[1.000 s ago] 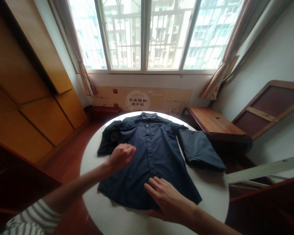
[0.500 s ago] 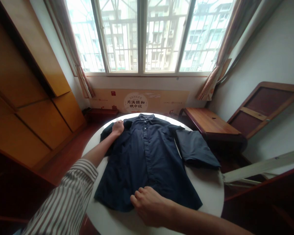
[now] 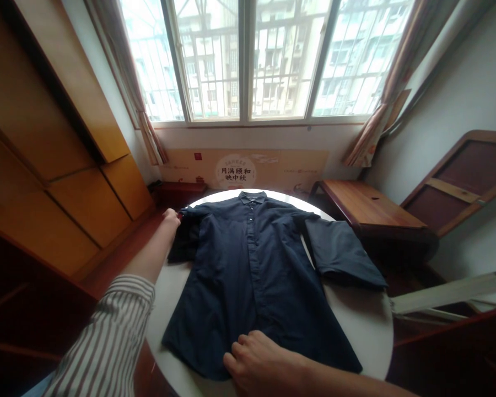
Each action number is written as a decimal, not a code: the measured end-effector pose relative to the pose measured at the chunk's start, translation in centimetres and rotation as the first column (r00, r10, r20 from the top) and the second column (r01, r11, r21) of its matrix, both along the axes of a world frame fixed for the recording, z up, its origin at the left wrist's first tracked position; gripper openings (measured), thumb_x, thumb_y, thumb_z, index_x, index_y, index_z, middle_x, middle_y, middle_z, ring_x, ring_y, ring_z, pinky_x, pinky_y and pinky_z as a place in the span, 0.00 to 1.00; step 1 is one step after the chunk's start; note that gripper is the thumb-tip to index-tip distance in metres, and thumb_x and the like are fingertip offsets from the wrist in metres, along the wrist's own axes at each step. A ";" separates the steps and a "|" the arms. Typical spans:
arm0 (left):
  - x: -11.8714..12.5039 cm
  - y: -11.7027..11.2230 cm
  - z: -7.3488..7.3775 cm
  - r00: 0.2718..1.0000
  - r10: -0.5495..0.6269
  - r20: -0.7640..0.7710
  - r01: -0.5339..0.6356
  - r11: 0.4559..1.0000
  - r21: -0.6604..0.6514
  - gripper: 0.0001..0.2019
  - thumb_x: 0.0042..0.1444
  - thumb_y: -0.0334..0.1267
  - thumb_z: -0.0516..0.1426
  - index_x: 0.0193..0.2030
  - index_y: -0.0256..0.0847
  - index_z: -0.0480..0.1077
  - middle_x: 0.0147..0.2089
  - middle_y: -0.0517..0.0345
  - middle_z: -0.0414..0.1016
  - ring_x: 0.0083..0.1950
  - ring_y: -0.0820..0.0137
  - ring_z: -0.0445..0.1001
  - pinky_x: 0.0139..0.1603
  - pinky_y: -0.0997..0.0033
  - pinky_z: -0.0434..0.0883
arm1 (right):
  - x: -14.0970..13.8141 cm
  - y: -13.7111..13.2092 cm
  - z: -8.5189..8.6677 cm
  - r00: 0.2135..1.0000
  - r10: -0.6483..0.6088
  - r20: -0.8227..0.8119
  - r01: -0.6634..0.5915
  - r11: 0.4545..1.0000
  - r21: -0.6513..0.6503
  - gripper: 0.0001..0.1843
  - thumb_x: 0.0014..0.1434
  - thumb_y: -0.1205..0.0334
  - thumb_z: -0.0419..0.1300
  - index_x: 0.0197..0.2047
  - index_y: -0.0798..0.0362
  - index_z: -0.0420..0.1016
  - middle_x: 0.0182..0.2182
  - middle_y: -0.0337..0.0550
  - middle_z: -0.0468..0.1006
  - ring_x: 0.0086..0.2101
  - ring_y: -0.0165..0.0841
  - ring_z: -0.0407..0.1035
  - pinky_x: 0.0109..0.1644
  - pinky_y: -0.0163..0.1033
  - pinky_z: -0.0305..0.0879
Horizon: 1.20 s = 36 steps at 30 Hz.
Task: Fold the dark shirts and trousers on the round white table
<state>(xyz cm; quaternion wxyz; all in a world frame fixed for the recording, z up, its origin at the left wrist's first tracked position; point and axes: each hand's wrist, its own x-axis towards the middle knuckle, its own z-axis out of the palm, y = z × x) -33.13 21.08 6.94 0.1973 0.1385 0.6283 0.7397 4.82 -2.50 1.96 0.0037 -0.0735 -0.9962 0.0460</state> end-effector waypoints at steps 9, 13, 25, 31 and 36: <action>9.6 3.1 -2.1 0.339 -0.631 -0.697 0.345 0.773 -0.532 0.18 0.57 0.23 0.51 0.50 0.37 0.75 0.56 0.52 0.75 0.58 0.67 0.71 0.63 0.72 0.63 | -4.1 14.2 3.1 0.935 -0.340 -0.103 0.329 0.938 -0.113 0.26 0.70 0.44 0.46 0.52 0.53 0.76 0.52 0.55 0.76 0.52 0.45 0.70 0.56 0.51 0.62; 13.8 5.2 -5.3 0.055 -0.781 -0.622 0.246 0.614 -0.750 0.19 0.64 0.35 0.53 0.60 0.40 0.71 0.65 0.48 0.68 0.67 0.59 0.65 0.67 0.62 0.59 | -4.9 17.2 0.0 0.906 -0.424 0.002 0.419 0.894 -0.156 0.38 0.65 0.34 0.46 0.71 0.45 0.56 0.71 0.53 0.51 0.69 0.58 0.42 0.66 0.71 0.37; 17.7 12.3 -8.4 -0.019 -0.894 -0.447 0.013 0.447 -0.894 0.34 0.66 0.59 0.38 0.74 0.46 0.51 0.76 0.47 0.46 0.75 0.47 0.43 0.71 0.45 0.48 | -3.9 11.2 -0.7 0.896 -0.441 -0.049 0.395 0.844 -0.362 0.45 0.61 0.27 0.45 0.74 0.40 0.46 0.73 0.52 0.35 0.70 0.57 0.25 0.64 0.74 0.17; 17.8 13.9 -9.0 0.022 -0.885 -0.465 -0.012 0.464 -0.886 0.35 0.66 0.59 0.38 0.74 0.45 0.52 0.76 0.47 0.47 0.76 0.45 0.41 0.71 0.40 0.43 | -4.5 10.1 -1.3 0.873 -0.482 -0.072 0.425 0.826 -0.371 0.42 0.64 0.31 0.44 0.74 0.44 0.48 0.73 0.55 0.34 0.70 0.57 0.28 0.64 0.77 0.20; 18.0 12.9 -9.3 0.025 -0.763 -0.645 0.011 0.646 -0.763 0.30 0.66 0.54 0.45 0.66 0.38 0.65 0.68 0.42 0.63 0.69 0.48 0.58 0.68 0.48 0.55 | -3.1 14.0 0.7 0.829 -0.542 -0.141 0.448 0.793 -0.413 0.29 0.66 0.43 0.52 0.62 0.52 0.70 0.61 0.55 0.70 0.61 0.49 0.63 0.65 0.60 0.55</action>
